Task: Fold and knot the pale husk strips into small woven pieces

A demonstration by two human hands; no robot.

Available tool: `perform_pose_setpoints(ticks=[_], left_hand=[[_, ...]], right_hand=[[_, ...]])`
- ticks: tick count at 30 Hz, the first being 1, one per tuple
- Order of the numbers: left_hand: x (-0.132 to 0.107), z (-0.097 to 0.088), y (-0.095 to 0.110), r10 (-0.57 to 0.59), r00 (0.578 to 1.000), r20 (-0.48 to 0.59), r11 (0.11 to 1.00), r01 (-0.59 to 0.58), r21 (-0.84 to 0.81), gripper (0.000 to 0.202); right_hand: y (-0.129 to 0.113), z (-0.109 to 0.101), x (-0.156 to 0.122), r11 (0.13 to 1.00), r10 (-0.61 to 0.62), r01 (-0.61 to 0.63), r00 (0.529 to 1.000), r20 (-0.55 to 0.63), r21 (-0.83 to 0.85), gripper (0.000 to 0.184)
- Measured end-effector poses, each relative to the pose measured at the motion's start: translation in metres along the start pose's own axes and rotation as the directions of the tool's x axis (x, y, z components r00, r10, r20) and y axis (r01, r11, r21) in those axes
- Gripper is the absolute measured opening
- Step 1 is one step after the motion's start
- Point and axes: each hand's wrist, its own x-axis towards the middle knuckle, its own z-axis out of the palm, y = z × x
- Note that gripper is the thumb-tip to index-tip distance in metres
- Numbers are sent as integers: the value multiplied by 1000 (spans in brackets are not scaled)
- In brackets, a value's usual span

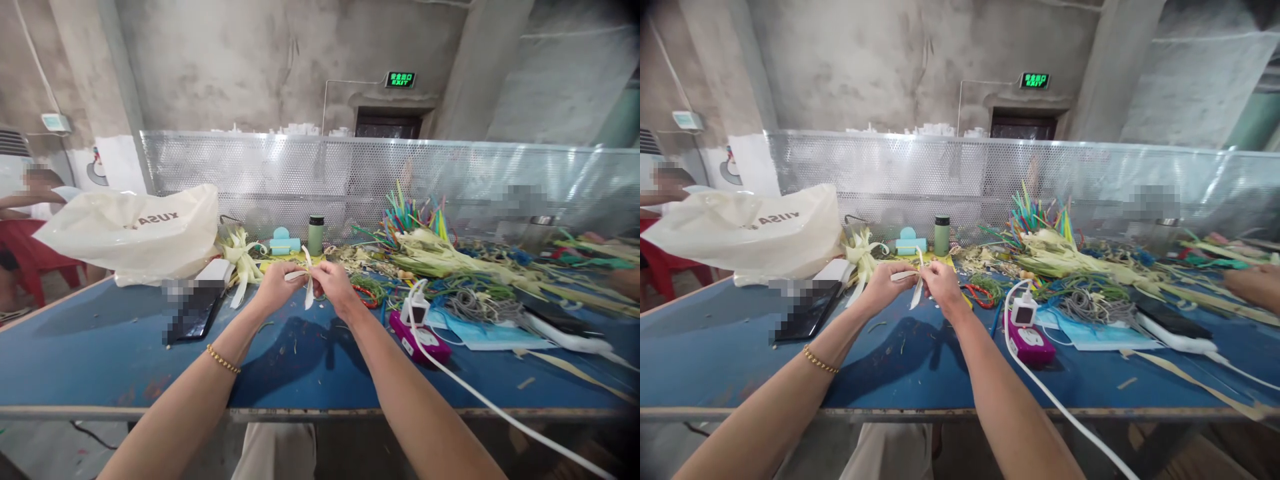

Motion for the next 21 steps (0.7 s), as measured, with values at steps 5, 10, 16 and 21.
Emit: perform_pose_setpoints(ticks=[5, 10, 16, 21], left_hand=[[-1, 3, -1, -6, 1000, -18, 999, 7, 38, 16], [-1, 4, -3, -20, 999, -49, 998, 23, 51, 16], [2, 2, -6, -27, 998, 57, 990, 34, -134, 16], [3, 1, -5, -111, 994, 10, 980, 111, -166, 21]], right_hand=[[-5, 2, -3, 1000, 28, -28, 998, -51, -3, 19], [-6, 4, -4, 998, 37, -35, 998, -42, 43, 18], [-6, -2, -1, 996, 44, -45, 999, 14, 81, 21], [-4, -7, 2, 1000, -2, 3, 999, 47, -25, 25]])
